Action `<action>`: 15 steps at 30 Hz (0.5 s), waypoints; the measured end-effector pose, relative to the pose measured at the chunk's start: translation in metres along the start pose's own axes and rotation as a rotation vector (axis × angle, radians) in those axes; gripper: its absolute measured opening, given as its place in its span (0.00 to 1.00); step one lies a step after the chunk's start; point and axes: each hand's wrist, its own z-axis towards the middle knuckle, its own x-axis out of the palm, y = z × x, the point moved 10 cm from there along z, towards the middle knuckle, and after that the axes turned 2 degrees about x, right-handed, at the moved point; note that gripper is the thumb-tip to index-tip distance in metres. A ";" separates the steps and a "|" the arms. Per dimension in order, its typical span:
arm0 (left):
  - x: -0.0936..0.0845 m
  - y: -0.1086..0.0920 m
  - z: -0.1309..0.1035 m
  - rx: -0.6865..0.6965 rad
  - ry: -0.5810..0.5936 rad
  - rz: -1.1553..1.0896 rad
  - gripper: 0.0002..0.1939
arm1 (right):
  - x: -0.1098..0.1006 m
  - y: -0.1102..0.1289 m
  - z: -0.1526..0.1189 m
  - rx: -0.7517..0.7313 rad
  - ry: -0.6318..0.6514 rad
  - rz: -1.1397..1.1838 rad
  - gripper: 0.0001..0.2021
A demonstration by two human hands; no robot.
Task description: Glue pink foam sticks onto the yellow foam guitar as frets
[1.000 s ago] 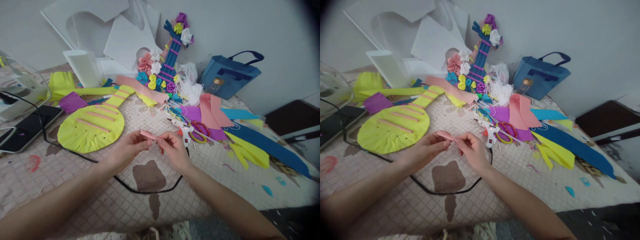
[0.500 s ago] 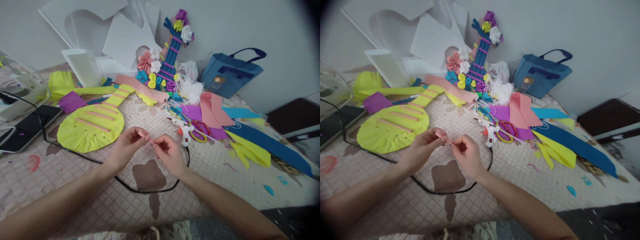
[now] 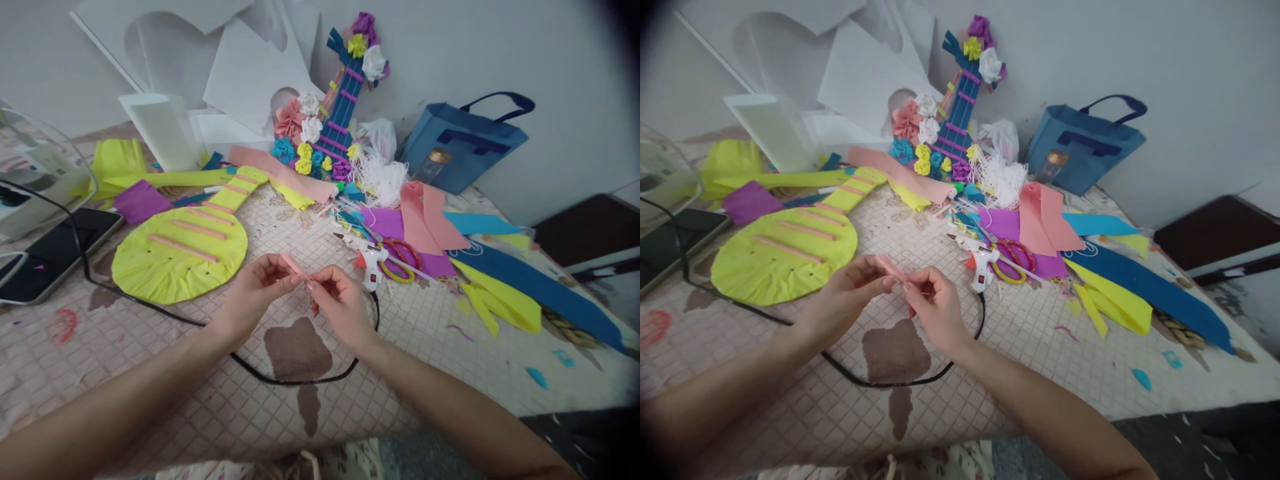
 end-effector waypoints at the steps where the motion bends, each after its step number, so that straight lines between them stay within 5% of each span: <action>1: -0.001 0.002 0.000 -0.009 -0.008 -0.002 0.07 | 0.001 -0.001 0.000 0.000 0.004 0.007 0.09; 6: -0.004 0.007 0.000 -0.031 -0.040 -0.025 0.05 | 0.004 0.003 -0.002 -0.053 0.038 -0.080 0.08; 10: -0.005 0.010 0.003 -0.086 -0.020 -0.095 0.06 | 0.009 0.036 -0.005 -0.354 0.177 -0.434 0.06; 13: -0.006 0.011 0.006 -0.141 -0.001 -0.143 0.07 | -0.020 0.054 -0.005 -0.490 0.073 -0.667 0.06; 15: -0.009 0.010 0.008 -0.164 -0.004 -0.165 0.08 | -0.055 0.052 -0.001 -0.432 -0.076 -0.742 0.05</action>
